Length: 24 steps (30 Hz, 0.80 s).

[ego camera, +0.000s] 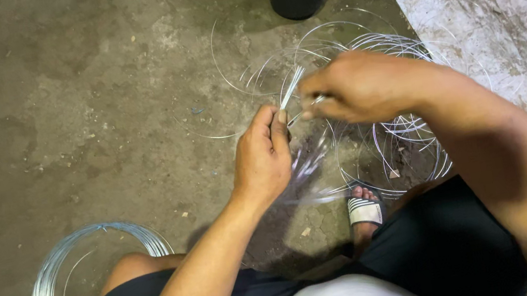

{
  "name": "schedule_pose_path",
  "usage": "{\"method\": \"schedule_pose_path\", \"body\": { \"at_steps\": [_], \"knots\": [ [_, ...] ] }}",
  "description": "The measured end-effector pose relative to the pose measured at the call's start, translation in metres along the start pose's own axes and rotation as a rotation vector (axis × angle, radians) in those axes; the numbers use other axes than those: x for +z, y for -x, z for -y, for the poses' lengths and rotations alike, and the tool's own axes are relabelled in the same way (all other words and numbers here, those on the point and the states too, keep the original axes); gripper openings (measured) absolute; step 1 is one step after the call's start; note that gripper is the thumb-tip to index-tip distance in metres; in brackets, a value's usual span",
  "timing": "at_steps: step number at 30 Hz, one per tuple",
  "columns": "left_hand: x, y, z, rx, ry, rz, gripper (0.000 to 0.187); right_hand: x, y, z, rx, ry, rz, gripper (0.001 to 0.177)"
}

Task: The person sits on the floor and repeatedly cuts thin metal wire into short lengths using shears. They gather the cut pieces into a bundle and continue cutting additional lengths from a coiled wire supply.

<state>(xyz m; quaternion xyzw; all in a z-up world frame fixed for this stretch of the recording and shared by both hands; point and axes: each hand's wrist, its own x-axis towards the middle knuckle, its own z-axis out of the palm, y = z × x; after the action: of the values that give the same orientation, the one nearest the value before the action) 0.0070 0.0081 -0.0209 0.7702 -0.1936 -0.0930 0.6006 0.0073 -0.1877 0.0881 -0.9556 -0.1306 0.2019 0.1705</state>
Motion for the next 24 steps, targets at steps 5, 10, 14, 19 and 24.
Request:
{"method": "schedule_pose_path", "body": {
  "at_steps": [5, 10, 14, 19, 24],
  "knots": [
    [-0.004, 0.003, 0.011, -0.012, 0.139, -0.037, 0.02, 0.001, 0.018, -0.048, 0.028, -0.313, -0.445, 0.034],
    [-0.008, 0.003, 0.016, -0.035, 0.183, -0.079, 0.022, 0.008, 0.017, -0.083, 0.226, -0.595, -0.625, 0.033],
    [-0.012, -0.001, 0.02, -0.05, 0.184, -0.054, 0.023, 0.013, 0.021, -0.089, 0.249, -0.523, -0.516, 0.024],
    [-0.02, -0.005, 0.02, -0.03, 0.15, -0.008, 0.023, 0.006, 0.022, -0.097, 0.092, -0.567, -0.511, 0.021],
    [-0.031, -0.006, 0.017, -0.055, 0.031, -0.009, 0.022, 0.001, 0.017, -0.096, 0.072, -0.368, -0.476, 0.017]
  ]
}}
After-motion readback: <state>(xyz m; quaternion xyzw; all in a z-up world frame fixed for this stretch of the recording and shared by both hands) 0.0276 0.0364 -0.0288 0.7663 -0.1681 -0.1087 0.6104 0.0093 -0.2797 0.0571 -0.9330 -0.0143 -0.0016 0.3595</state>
